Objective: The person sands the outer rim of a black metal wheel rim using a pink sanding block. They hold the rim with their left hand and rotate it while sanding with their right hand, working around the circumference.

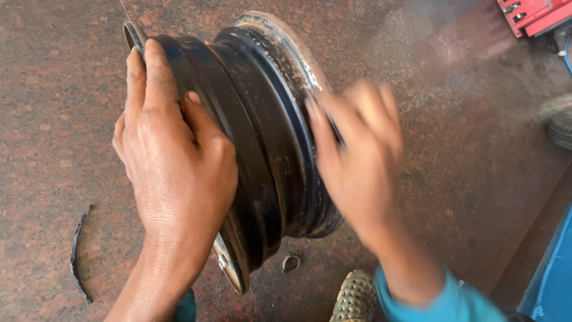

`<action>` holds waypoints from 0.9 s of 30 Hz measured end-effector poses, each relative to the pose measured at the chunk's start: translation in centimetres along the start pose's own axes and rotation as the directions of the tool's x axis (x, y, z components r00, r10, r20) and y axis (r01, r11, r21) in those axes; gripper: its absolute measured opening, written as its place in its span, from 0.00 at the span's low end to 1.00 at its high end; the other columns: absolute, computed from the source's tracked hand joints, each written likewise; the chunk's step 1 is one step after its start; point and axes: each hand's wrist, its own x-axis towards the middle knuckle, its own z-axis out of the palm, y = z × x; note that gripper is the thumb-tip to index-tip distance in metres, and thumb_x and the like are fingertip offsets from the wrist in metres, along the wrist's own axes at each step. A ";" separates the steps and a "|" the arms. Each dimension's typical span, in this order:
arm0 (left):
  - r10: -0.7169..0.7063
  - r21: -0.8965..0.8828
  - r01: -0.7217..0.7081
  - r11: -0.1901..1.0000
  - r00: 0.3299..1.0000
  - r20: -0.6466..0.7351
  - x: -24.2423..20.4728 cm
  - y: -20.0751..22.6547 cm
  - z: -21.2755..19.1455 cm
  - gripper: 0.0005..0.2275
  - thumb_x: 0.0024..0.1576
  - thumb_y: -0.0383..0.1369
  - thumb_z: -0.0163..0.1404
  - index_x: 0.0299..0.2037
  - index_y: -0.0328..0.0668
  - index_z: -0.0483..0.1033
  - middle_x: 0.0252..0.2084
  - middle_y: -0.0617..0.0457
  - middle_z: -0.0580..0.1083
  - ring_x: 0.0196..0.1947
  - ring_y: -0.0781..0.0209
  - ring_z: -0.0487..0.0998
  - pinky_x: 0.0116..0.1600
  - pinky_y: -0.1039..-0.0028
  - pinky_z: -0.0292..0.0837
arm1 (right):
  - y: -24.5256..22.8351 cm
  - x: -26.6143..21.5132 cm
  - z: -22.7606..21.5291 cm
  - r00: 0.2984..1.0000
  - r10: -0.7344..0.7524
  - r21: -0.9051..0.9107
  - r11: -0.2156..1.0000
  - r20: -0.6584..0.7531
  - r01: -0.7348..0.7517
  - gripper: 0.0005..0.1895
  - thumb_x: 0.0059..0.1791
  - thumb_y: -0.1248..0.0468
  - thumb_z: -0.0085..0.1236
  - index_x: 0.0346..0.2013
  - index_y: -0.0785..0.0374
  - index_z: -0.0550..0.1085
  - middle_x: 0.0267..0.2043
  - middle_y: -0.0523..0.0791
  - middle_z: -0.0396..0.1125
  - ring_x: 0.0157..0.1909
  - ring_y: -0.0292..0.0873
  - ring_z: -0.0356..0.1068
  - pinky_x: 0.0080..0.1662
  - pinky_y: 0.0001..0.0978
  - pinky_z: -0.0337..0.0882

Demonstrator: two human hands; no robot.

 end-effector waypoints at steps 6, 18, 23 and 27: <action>0.025 0.041 -0.024 0.999 1.000 -0.011 -0.8 -0.1 0.3 0.21 0.68 0.23 0.42 0.69 0.13 0.58 0.69 0.15 0.62 0.71 0.23 0.64 0.74 0.38 0.51 | 3.4 2.5 2.7 0.994 -0.099 -0.061 0.994 -0.056 0.096 0.09 0.57 0.66 0.66 0.35 0.65 0.75 0.36 0.48 0.65 0.43 0.46 0.62 0.47 0.39 0.62; 0.048 0.050 -0.050 0.997 0.998 0.046 4.5 -3.0 1.1 0.21 0.62 0.22 0.45 0.66 0.19 0.63 0.59 0.22 0.71 0.61 0.32 0.73 0.66 0.37 0.53 | 3.8 1.8 3.4 0.987 -0.103 -0.012 0.995 -0.119 0.102 0.09 0.58 0.64 0.65 0.36 0.63 0.75 0.33 0.44 0.67 0.39 0.41 0.60 0.44 0.37 0.59; 0.165 0.103 -0.161 0.982 0.986 -0.027 4.9 -3.5 2.0 0.21 0.61 0.22 0.47 0.63 0.13 0.64 0.55 0.17 0.70 0.60 0.29 0.71 0.60 0.35 0.52 | 3.3 2.3 2.7 0.995 -0.069 0.054 0.996 -0.075 0.073 0.08 0.58 0.65 0.62 0.36 0.63 0.75 0.33 0.44 0.67 0.38 0.40 0.60 0.44 0.36 0.59; 0.197 0.137 -0.190 0.972 0.980 -0.035 4.7 -3.7 1.9 0.20 0.61 0.22 0.48 0.62 0.11 0.66 0.54 0.13 0.69 0.59 0.26 0.71 0.61 0.34 0.50 | 2.5 -0.9 1.2 0.996 -0.033 0.058 0.998 -0.083 0.038 0.09 0.57 0.62 0.61 0.35 0.61 0.75 0.34 0.44 0.69 0.39 0.40 0.62 0.45 0.38 0.59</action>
